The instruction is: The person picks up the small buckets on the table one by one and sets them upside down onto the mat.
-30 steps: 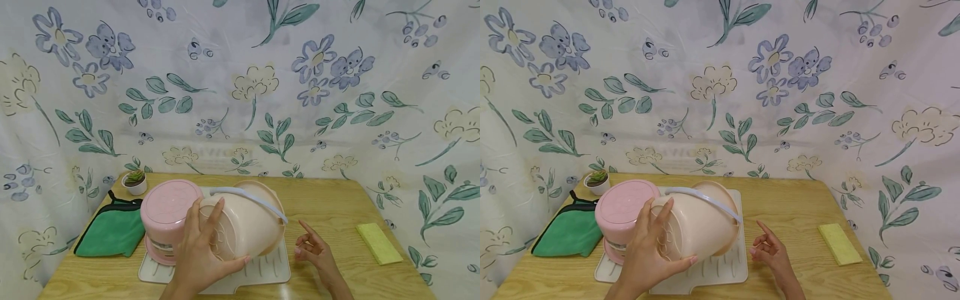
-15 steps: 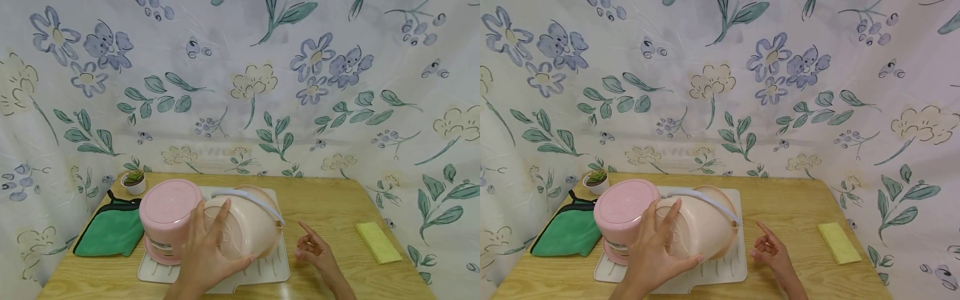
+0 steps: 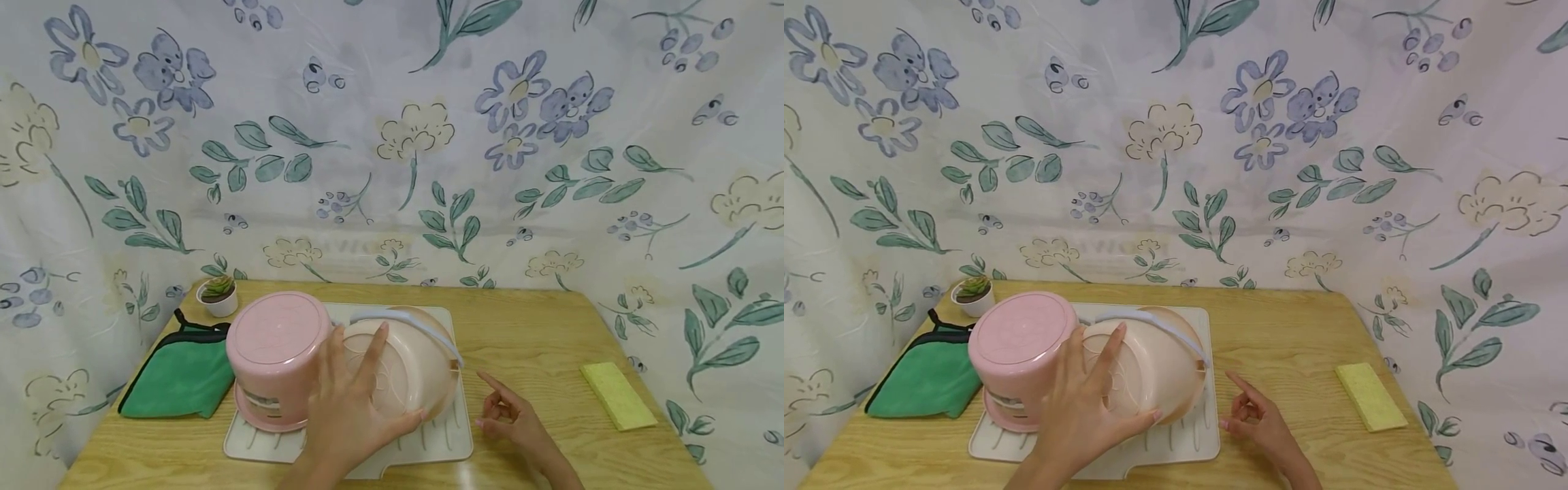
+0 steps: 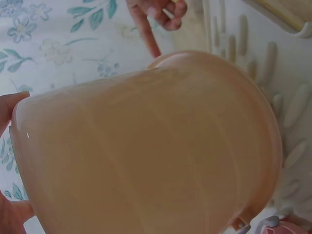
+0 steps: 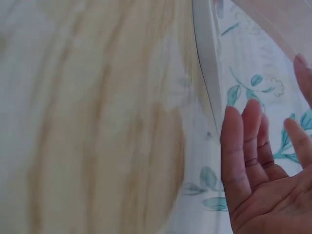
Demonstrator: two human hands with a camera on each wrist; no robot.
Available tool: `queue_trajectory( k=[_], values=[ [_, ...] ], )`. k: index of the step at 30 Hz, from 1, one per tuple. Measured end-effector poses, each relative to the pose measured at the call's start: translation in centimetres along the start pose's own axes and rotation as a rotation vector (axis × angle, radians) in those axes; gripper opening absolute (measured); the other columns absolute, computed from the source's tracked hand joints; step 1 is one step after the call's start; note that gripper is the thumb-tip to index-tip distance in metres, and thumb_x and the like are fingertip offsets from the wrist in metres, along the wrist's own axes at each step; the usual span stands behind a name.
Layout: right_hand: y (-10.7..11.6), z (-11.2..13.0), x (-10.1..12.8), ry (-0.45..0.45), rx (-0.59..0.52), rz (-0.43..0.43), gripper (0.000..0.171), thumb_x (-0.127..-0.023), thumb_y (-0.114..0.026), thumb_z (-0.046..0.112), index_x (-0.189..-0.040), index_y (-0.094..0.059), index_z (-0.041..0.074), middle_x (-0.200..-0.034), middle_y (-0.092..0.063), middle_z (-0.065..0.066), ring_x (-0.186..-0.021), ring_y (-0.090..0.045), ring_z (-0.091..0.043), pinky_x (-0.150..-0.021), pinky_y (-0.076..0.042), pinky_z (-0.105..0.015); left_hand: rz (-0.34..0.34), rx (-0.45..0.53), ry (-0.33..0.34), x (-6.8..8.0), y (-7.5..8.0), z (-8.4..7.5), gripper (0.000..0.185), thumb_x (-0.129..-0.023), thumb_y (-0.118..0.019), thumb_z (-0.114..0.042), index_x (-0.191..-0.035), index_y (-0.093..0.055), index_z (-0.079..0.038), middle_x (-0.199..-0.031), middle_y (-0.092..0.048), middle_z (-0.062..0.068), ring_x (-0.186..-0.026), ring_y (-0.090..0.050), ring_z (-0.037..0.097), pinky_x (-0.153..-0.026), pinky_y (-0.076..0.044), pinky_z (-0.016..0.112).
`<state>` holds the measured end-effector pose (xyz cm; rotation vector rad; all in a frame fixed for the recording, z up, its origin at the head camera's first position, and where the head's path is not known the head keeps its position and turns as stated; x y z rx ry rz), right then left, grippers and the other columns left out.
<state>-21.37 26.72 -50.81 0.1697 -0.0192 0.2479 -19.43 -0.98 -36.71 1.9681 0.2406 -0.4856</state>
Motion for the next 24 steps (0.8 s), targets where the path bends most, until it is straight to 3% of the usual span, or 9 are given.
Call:
queue_trajectory(
  k=[6,12,17,20,24],
  values=[
    [-0.7,-0.5,0.1,0.022,0.084,0.070,0.073,-0.079,-0.070,0.006,-0.142,-0.035,0.012,-0.094,-0.046,-0.026,-0.072,-0.052,-0.011,-0.063,-0.051,-0.027,0.022,-0.022,0.006,-0.6,-0.4,-0.3,0.116,-0.046,-0.060,-0.086,-0.144,-0.010,-0.048,-0.148,-0.012,0.019,-0.134,-0.017,0.040,-0.075,-0.041,0.066],
    [-1.6,-0.4,0.2,0.077,0.096,0.126,0.069,-0.079,-0.070,0.008,-0.140,-0.037,0.006,-0.082,-0.044,-0.030,-0.059,-0.044,-0.001,-0.050,-0.045,-0.020,0.044,-0.049,0.013,-1.3,-0.6,-0.6,0.116,-0.046,-0.057,-0.087,-0.144,-0.009,-0.048,-0.147,-0.013,0.022,-0.133,-0.016,0.043,-0.081,-0.039,0.064],
    [-1.9,-0.4,0.1,0.115,0.160,0.146,0.068,-0.078,-0.072,0.013,-0.137,-0.040,0.001,-0.072,-0.047,-0.017,-0.052,-0.039,0.002,-0.043,-0.040,-0.019,0.050,-0.058,0.006,-1.7,-0.8,-0.7,0.115,-0.048,-0.056,-0.087,-0.145,-0.010,-0.046,-0.145,-0.015,0.024,-0.131,-0.018,0.046,-0.080,-0.040,0.063],
    [-1.9,-0.6,0.1,0.082,0.190,0.141,0.067,-0.078,-0.072,0.015,-0.136,-0.043,0.002,-0.072,-0.048,-0.009,-0.051,-0.038,0.002,-0.043,-0.039,-0.018,0.055,-0.075,0.002,-1.9,-0.9,-0.8,0.115,-0.048,-0.054,-0.088,-0.145,-0.008,-0.047,-0.145,-0.015,0.024,-0.130,-0.020,0.046,-0.080,-0.041,0.062],
    [-1.7,-0.9,0.1,0.037,0.261,0.106,0.065,-0.075,-0.074,0.018,-0.133,-0.048,0.004,-0.071,-0.049,-0.007,-0.052,-0.037,0.001,-0.044,-0.036,-0.016,0.073,-0.091,-0.002,-2.5,-1.2,-1.1,0.114,-0.049,-0.052,-0.089,-0.145,-0.007,-0.047,-0.144,-0.017,0.026,-0.127,-0.024,0.049,-0.080,-0.040,0.063]
  ],
)
Point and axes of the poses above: each hand's wrist, its own x-axis away from the middle knuckle, its own y-axis out of the back of the hand, z = x × y, the point moved 7 cm from there along -x, towards the middle knuckle
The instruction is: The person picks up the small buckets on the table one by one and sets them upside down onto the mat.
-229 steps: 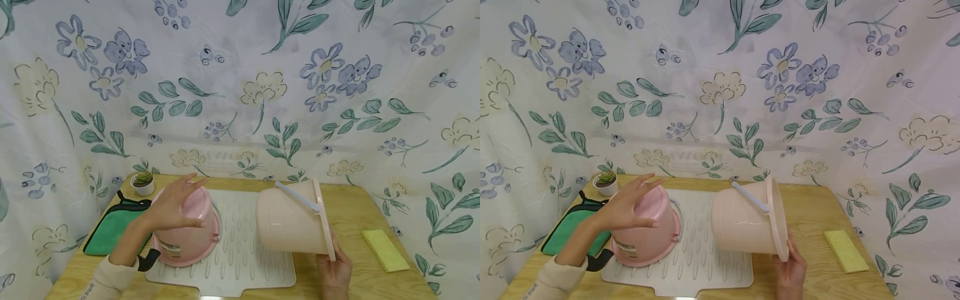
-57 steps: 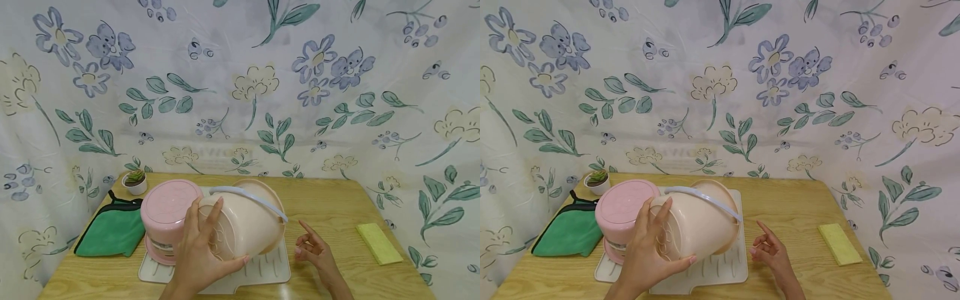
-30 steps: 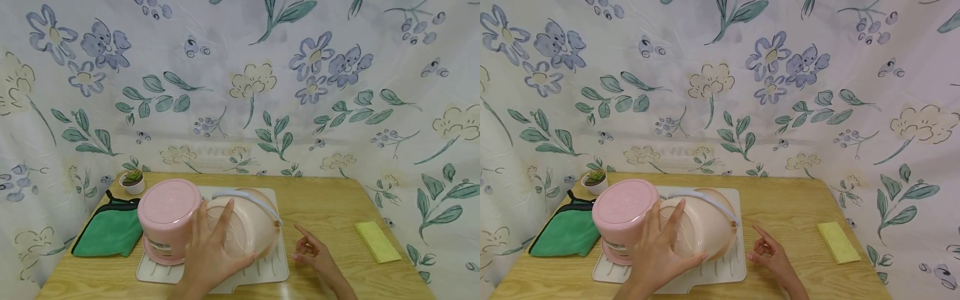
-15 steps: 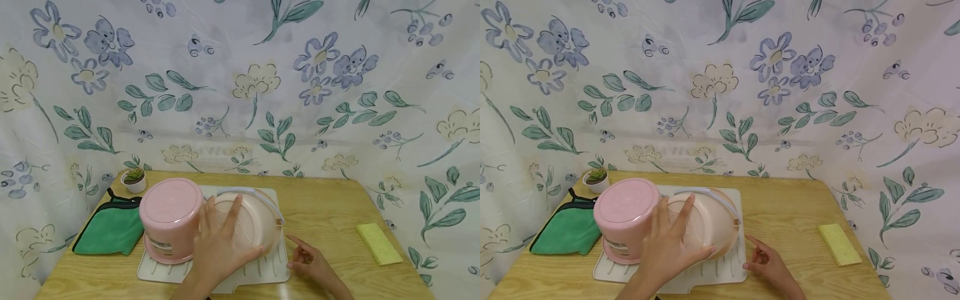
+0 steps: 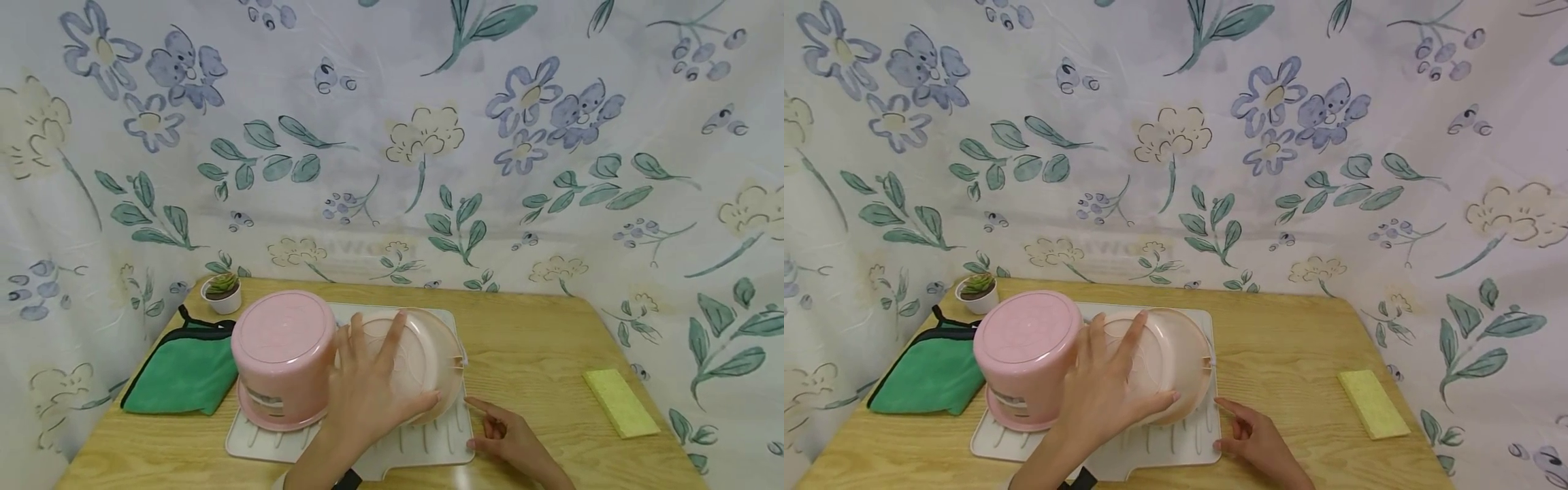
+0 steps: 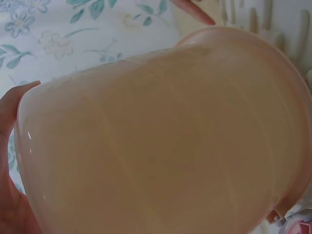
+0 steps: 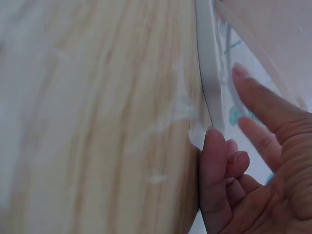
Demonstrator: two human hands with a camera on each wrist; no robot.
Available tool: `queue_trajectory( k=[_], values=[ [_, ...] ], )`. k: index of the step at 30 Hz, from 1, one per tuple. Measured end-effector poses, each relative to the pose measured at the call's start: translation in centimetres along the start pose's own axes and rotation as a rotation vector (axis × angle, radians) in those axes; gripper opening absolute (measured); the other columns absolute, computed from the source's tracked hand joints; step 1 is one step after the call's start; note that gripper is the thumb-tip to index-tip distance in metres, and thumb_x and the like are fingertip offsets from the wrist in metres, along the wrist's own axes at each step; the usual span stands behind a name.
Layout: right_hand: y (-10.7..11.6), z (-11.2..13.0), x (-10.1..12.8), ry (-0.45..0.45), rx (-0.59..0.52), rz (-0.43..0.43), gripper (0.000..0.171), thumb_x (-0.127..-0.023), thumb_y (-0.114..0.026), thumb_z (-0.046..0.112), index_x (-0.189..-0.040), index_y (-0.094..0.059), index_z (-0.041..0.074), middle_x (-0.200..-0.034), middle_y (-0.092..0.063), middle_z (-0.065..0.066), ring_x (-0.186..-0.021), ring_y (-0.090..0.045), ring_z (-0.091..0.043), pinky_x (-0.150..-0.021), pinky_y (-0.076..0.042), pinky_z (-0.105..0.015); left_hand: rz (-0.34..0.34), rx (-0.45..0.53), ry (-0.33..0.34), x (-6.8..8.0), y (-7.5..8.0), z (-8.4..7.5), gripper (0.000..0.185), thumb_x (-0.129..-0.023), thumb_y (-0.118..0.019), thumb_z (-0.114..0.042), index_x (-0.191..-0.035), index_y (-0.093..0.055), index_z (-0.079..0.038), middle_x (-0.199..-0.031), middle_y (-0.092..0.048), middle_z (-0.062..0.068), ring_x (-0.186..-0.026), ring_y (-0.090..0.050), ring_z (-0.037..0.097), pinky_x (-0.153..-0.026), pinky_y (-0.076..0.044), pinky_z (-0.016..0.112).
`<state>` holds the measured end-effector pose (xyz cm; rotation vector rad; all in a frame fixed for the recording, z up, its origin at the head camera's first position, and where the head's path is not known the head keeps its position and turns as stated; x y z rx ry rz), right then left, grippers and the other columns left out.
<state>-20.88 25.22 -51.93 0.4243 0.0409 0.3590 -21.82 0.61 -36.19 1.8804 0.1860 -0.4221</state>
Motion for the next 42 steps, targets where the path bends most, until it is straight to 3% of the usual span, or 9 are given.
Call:
queue_trajectory(
  k=[7,13,18,24,34,42],
  values=[
    [0.0,-0.6,0.0,-0.036,0.062,-0.018,0.066,-0.073,-0.077,0.022,-0.131,-0.051,0.004,-0.069,-0.049,-0.005,-0.047,-0.038,0.001,-0.042,-0.036,-0.017,0.052,-0.035,-0.004,-1.0,-0.6,-0.6,0.113,-0.049,-0.047,-0.092,-0.145,-0.010,-0.045,-0.143,-0.018,0.027,-0.127,-0.025,0.048,-0.095,-0.028,0.064],
    [-0.2,-0.7,-0.1,-0.023,0.071,0.005,0.067,-0.075,-0.075,0.022,-0.133,-0.048,0.002,-0.069,-0.046,0.002,-0.045,-0.038,0.002,-0.040,-0.039,-0.019,0.050,-0.059,-0.004,-1.6,-0.8,-0.6,0.113,-0.048,-0.043,-0.094,-0.145,-0.014,-0.043,-0.142,-0.021,0.027,-0.127,-0.026,0.046,-0.097,-0.026,0.063],
    [-0.2,-0.6,0.1,-0.037,0.064,0.004,0.066,-0.075,-0.075,0.022,-0.132,-0.049,0.003,-0.068,-0.046,0.002,-0.047,-0.037,0.002,-0.041,-0.037,-0.018,0.090,-0.052,0.006,-2.3,-1.3,-0.7,0.113,-0.048,-0.044,-0.093,-0.145,-0.013,-0.043,-0.143,-0.020,0.027,-0.127,-0.026,0.046,-0.090,-0.032,0.065],
    [-0.3,-0.5,0.3,-0.072,0.074,0.004,0.065,-0.076,-0.074,0.023,-0.133,-0.049,0.005,-0.071,-0.045,0.001,-0.053,-0.036,0.001,-0.045,-0.036,-0.017,0.159,-0.046,0.035,-3.1,-1.8,-1.0,0.114,-0.046,-0.039,-0.096,-0.144,-0.009,-0.047,-0.144,-0.018,0.026,-0.128,-0.025,0.045,-0.075,-0.039,0.068],
    [-0.2,0.1,0.4,-0.006,0.080,0.008,0.064,-0.077,-0.072,0.022,-0.133,-0.048,0.001,-0.071,-0.046,0.002,-0.051,-0.036,0.002,-0.044,-0.037,-0.017,0.215,-0.059,0.025,-4.3,-2.7,-1.8,0.116,-0.045,-0.031,-0.099,-0.145,-0.011,-0.044,-0.142,-0.021,0.027,-0.126,-0.027,0.047,-0.064,-0.041,0.068],
    [-0.2,-0.4,0.2,0.030,0.118,0.014,0.064,-0.077,-0.072,0.022,-0.132,-0.048,0.001,-0.070,-0.047,0.003,-0.052,-0.036,0.002,-0.045,-0.037,-0.018,0.286,-0.095,0.010,-5.6,-3.9,-2.8,0.115,-0.049,-0.041,-0.094,-0.146,-0.009,-0.042,-0.142,-0.021,0.032,-0.126,-0.025,0.052,-0.059,-0.041,0.067]
  ],
)
Point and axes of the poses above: each hand's wrist, its own x-axis away from the middle knuckle, its own y-axis out of the back of the hand, z = x × y, the point moved 7 cm from there along -x, towards the middle knuckle
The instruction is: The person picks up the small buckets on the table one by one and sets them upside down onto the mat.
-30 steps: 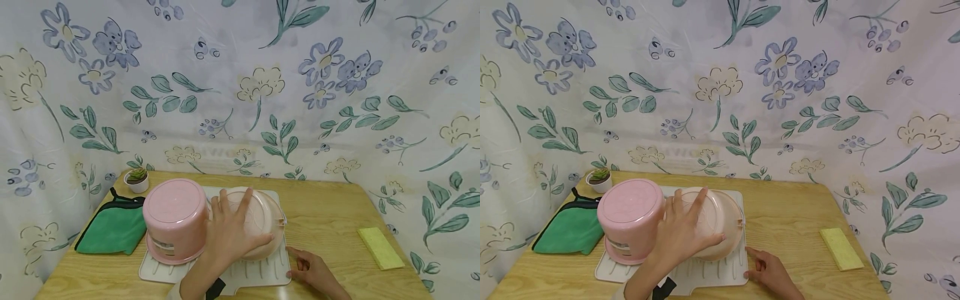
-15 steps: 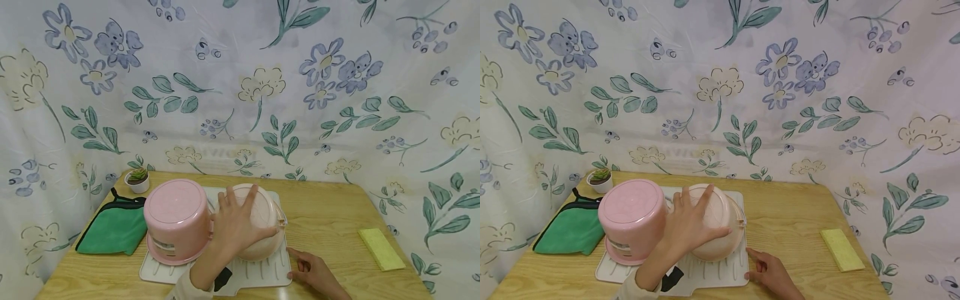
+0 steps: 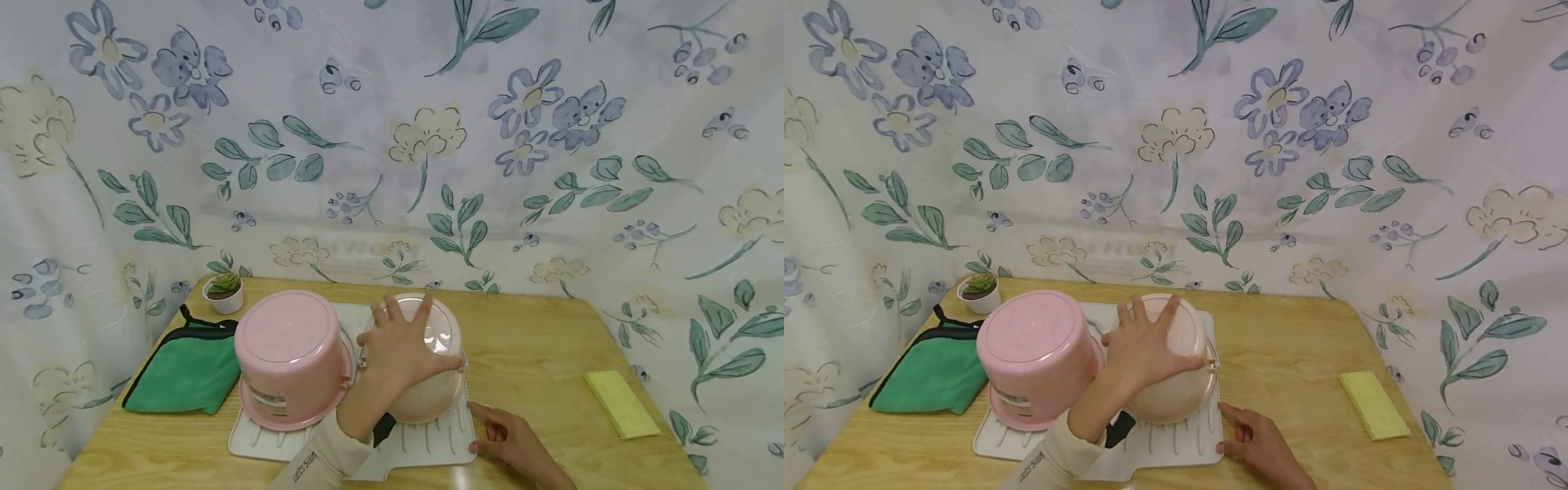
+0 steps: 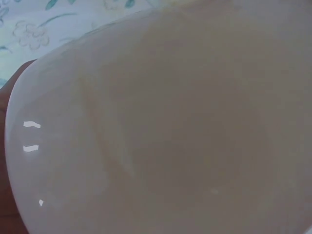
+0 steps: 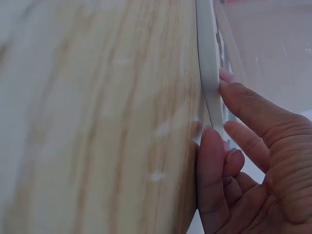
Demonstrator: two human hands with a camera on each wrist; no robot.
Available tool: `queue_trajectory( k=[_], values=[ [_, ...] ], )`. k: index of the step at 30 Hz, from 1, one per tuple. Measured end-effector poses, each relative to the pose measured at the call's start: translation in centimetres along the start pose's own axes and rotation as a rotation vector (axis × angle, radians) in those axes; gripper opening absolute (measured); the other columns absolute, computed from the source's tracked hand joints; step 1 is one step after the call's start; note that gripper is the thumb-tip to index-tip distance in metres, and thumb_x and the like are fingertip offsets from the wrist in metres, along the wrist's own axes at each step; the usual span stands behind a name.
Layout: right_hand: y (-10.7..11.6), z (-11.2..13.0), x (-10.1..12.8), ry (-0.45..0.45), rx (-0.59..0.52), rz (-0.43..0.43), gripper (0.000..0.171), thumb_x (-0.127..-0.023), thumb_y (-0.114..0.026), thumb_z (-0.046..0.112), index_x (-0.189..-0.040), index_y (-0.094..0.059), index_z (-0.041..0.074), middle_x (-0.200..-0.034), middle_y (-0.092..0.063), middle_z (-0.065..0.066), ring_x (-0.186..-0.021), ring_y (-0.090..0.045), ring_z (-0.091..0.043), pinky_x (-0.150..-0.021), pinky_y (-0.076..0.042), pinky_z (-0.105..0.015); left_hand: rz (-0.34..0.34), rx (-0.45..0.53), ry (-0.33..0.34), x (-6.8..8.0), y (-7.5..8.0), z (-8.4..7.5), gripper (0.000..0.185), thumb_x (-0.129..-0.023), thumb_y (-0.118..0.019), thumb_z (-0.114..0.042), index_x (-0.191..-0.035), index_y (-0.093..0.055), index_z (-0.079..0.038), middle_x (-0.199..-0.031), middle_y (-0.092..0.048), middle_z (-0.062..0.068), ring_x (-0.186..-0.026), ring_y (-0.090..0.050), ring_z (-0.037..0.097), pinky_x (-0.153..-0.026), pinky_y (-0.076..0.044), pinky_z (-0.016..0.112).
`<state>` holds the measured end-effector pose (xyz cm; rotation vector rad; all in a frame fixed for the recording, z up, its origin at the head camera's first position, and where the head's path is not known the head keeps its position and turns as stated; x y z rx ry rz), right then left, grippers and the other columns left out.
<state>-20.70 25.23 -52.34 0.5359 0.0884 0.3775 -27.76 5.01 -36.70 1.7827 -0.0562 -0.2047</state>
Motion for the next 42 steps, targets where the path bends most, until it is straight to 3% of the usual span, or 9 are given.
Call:
queue_trajectory(
  k=[4,11,15,27,42],
  values=[
    [0.1,0.0,-0.2,0.022,-0.003,0.009,0.064,-0.077,-0.072,0.021,-0.132,-0.048,0.001,-0.070,-0.046,0.004,-0.053,-0.036,0.003,-0.045,-0.038,-0.018,0.033,-0.038,0.008,-0.9,-0.4,-0.4,0.115,-0.049,-0.042,-0.094,-0.147,-0.010,-0.040,-0.140,-0.023,0.032,-0.125,-0.026,0.052,-0.058,-0.042,0.065],
    [0.1,0.0,-0.1,-0.029,-0.058,0.034,0.064,-0.078,-0.072,0.019,-0.134,-0.046,0.001,-0.070,-0.046,0.002,-0.048,-0.036,0.002,-0.043,-0.039,-0.019,0.121,-0.065,0.019,-2.6,-1.4,-1.1,0.112,-0.052,-0.045,-0.092,-0.146,-0.016,-0.039,-0.143,-0.020,0.030,-0.126,-0.024,0.053,-0.062,-0.042,0.066],
    [0.1,0.2,0.0,-0.035,-0.089,0.042,0.064,-0.079,-0.071,0.020,-0.135,-0.045,0.002,-0.070,-0.047,0.001,-0.048,-0.038,0.002,-0.042,-0.041,-0.020,0.137,-0.086,0.018,-3.0,-1.6,-1.4,0.111,-0.052,-0.045,-0.091,-0.146,-0.017,-0.039,-0.143,-0.021,0.030,-0.125,-0.025,0.053,-0.063,-0.042,0.066],
    [0.1,-0.5,0.0,-0.088,-0.064,0.043,0.064,-0.079,-0.072,0.024,-0.135,-0.047,0.005,-0.070,-0.047,0.000,-0.048,-0.039,0.001,-0.043,-0.041,-0.019,0.146,-0.126,0.020,-3.4,-1.9,-1.7,0.112,-0.052,-0.043,-0.092,-0.146,-0.016,-0.039,-0.142,-0.023,0.030,-0.125,-0.026,0.053,-0.060,-0.043,0.064],
    [0.0,-0.1,0.1,-0.063,-0.051,0.040,0.063,-0.079,-0.071,0.024,-0.134,-0.047,0.003,-0.070,-0.045,0.002,-0.048,-0.038,0.002,-0.044,-0.039,-0.019,0.171,-0.161,0.024,-3.3,-1.9,-1.9,0.112,-0.054,-0.041,-0.092,-0.147,-0.013,-0.037,-0.142,-0.021,0.031,-0.124,-0.026,0.054,-0.061,-0.043,0.064]
  ],
)
Point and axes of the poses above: each hand's wrist, its own x-axis away from the middle knuckle, its own y-axis out of the back of the hand, z = x × y, the point moved 7 cm from there along -x, towards the middle knuckle
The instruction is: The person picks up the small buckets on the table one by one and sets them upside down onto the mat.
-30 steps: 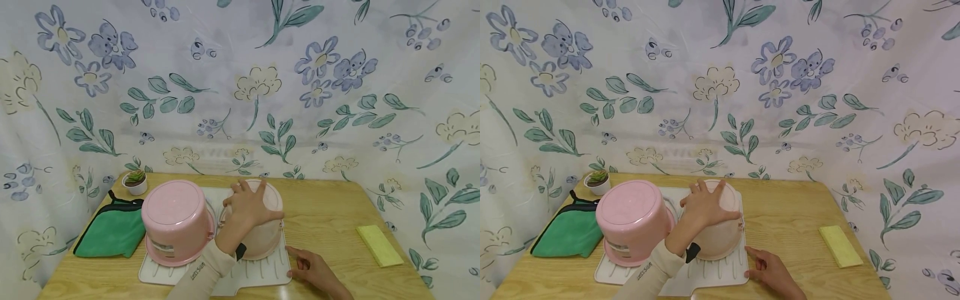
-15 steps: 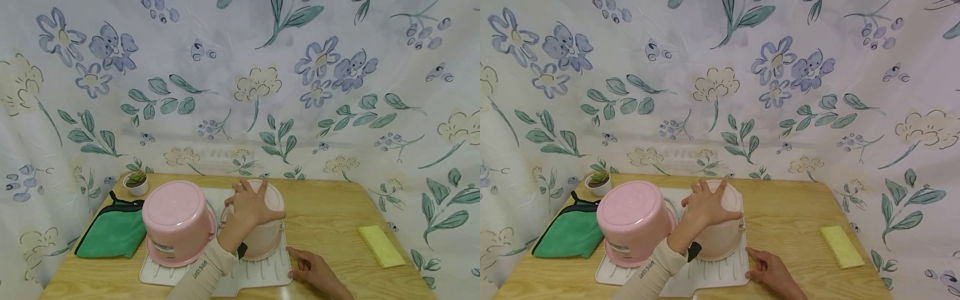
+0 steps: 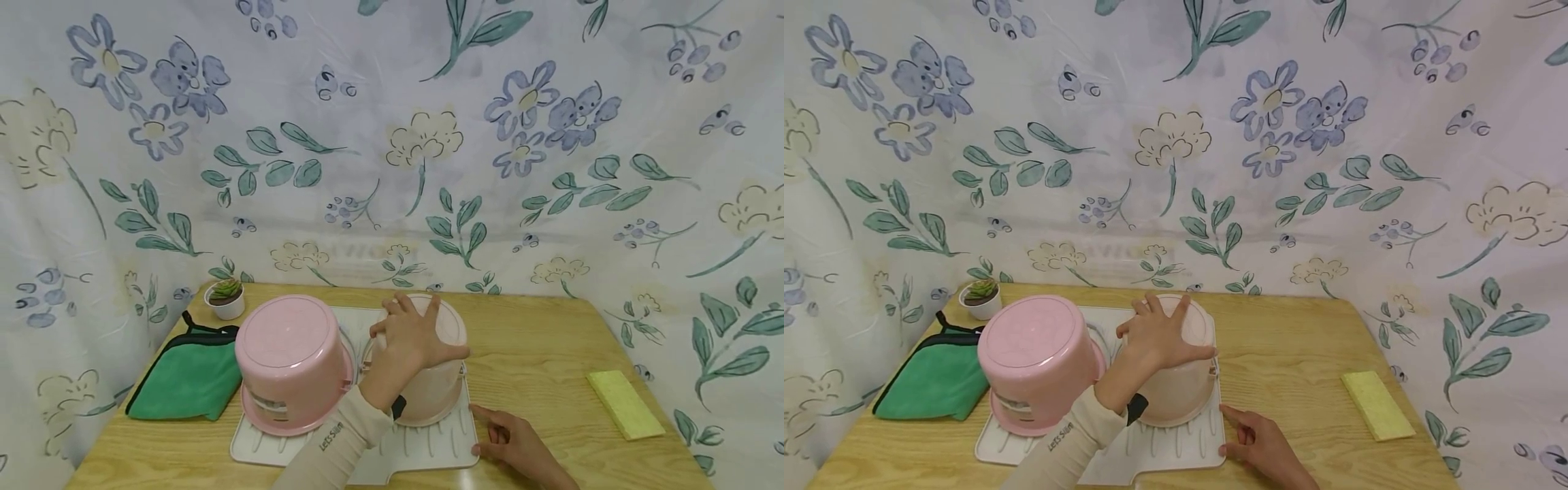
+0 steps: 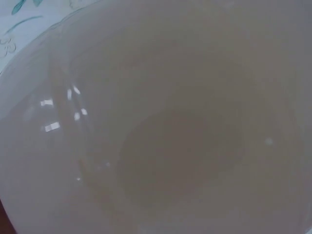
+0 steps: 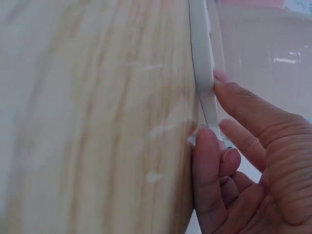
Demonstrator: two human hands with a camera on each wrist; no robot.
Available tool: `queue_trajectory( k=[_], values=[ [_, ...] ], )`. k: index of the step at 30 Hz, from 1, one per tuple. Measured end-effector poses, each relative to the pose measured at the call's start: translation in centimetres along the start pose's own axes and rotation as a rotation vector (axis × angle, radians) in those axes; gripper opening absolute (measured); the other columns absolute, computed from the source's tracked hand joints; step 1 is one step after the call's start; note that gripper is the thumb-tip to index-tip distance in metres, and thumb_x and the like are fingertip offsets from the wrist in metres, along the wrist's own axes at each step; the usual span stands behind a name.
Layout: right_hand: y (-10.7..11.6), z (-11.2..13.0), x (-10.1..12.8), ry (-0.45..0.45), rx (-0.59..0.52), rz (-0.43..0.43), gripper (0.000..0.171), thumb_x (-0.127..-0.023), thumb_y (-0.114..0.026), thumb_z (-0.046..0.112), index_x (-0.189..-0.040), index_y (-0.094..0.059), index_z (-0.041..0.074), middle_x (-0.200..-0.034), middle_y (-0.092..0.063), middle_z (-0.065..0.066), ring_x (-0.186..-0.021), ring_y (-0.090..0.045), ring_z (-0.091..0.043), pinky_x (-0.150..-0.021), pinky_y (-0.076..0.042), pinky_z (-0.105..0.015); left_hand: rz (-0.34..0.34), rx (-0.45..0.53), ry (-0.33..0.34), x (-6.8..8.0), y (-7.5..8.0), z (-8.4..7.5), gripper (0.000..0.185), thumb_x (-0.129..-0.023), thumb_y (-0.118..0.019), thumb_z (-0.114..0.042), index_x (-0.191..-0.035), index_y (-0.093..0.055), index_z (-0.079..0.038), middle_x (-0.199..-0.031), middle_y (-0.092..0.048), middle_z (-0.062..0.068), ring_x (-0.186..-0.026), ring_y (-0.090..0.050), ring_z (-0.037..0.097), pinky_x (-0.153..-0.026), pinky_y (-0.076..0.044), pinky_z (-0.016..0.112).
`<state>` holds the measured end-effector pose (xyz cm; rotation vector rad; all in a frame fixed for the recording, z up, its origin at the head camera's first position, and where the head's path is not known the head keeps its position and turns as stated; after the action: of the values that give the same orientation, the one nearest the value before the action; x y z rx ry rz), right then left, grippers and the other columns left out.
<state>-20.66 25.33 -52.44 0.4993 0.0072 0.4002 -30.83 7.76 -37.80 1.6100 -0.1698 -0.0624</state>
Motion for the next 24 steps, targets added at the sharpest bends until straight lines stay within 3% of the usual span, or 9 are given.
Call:
queue_trajectory(
  k=[7,12,18,20,24],
  values=[
    [0.3,-0.4,-0.7,-0.043,0.016,0.000,0.065,-0.078,-0.072,0.027,-0.134,-0.047,0.006,-0.071,-0.045,0.001,-0.049,-0.038,0.001,-0.044,-0.041,-0.020,-0.006,0.004,-0.045,-0.5,0.1,0.4,0.109,-0.056,-0.030,-0.094,-0.147,-0.010,-0.038,-0.145,-0.019,0.030,-0.127,-0.024,0.052,-0.061,-0.044,0.063],
    [0.3,-0.4,-1.1,-0.023,0.019,0.011,0.065,-0.079,-0.071,0.026,-0.134,-0.047,0.003,-0.071,-0.046,0.001,-0.050,-0.041,0.000,-0.042,-0.044,-0.022,0.015,0.127,-0.153,-0.2,0.4,1.8,0.100,-0.066,-0.032,-0.089,-0.148,-0.014,-0.035,-0.145,-0.022,0.026,-0.127,-0.027,0.049,-0.075,-0.038,0.069],
    [0.7,-0.4,-1.1,-0.005,0.002,0.052,0.063,-0.081,-0.069,0.024,-0.135,-0.045,0.000,-0.073,-0.049,0.001,-0.053,-0.044,0.000,-0.042,-0.046,-0.024,0.024,0.283,-0.238,1.1,1.8,6.0,0.093,-0.071,-0.041,-0.081,-0.147,-0.015,-0.035,-0.151,-0.015,0.017,-0.134,-0.022,0.040,-0.097,-0.022,0.067],
    [1.6,0.0,-1.2,0.012,0.032,0.063,0.061,-0.083,-0.067,0.023,-0.134,-0.044,-0.001,-0.074,-0.052,0.000,-0.051,-0.044,0.000,-0.042,-0.045,-0.023,0.058,0.325,-0.261,1.6,2.6,7.9,0.092,-0.072,-0.044,-0.079,-0.147,-0.015,-0.035,-0.153,-0.009,0.014,-0.137,-0.017,0.037,-0.099,-0.019,0.067],
    [4.6,1.5,-1.7,-0.007,0.122,0.061,0.061,-0.086,-0.064,0.025,-0.135,-0.042,-0.003,-0.076,-0.054,-0.005,-0.048,-0.048,-0.006,-0.043,-0.045,-0.026,0.133,0.372,-0.299,2.5,4.1,11.8,0.090,-0.075,-0.048,-0.075,-0.147,-0.018,-0.031,-0.152,-0.011,0.014,-0.138,-0.017,0.035,-0.098,-0.023,0.065]
  ],
)
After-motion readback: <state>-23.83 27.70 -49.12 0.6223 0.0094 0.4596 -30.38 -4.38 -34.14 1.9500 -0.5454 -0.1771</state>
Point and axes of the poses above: each hand's wrist, its own x-axis away from the middle knuckle, its own y-axis out of the back of the hand, z = x × y, the point moved 7 cm from there along -x, towards the middle knuckle
